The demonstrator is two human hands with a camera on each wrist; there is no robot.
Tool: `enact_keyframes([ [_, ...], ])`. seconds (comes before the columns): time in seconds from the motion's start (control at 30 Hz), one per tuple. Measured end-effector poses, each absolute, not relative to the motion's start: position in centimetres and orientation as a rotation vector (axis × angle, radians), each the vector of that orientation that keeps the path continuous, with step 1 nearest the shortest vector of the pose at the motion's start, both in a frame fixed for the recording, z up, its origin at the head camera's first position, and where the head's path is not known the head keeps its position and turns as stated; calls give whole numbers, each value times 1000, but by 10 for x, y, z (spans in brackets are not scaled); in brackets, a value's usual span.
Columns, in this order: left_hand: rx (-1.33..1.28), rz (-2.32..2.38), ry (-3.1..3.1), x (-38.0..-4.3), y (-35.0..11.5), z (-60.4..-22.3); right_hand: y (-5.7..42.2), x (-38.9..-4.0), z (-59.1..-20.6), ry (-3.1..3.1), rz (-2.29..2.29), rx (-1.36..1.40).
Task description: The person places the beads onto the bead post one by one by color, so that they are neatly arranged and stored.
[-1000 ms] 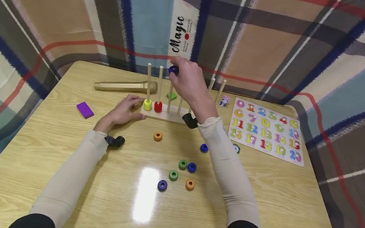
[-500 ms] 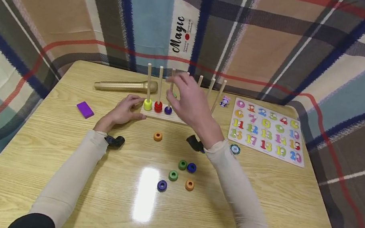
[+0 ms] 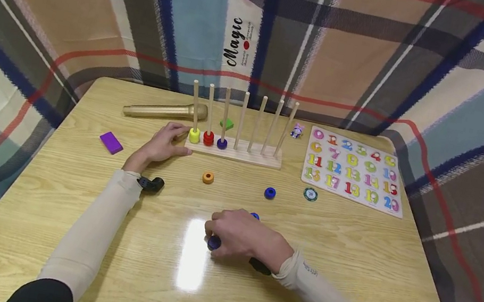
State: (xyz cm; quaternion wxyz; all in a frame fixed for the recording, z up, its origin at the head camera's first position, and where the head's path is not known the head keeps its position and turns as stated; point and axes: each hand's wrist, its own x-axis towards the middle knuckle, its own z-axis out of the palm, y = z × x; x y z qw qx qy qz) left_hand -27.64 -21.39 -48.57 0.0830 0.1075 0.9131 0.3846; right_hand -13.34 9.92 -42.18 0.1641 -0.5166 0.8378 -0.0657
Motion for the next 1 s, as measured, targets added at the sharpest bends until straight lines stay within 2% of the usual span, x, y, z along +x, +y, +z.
enact_keyframes([
  [0.1,322,1158,2724,-275,-213,-487,100,-129,-428,2380,-182,-1505],
  [0.23,336,1161,2720,-276,-213,-488,100,-141,-419,2418,-311,-1502],
  [0.63,340,1173,2720,-278,-217,-488,87,-246,-320,3020,-895,-1164],
  [0.8,346,1164,2725,-278,-216,-489,73,-276,-304,3159,-933,-1062],
  [1.0,353,1164,2725,-277,-216,-488,61,-290,-303,3171,-818,-928],
])
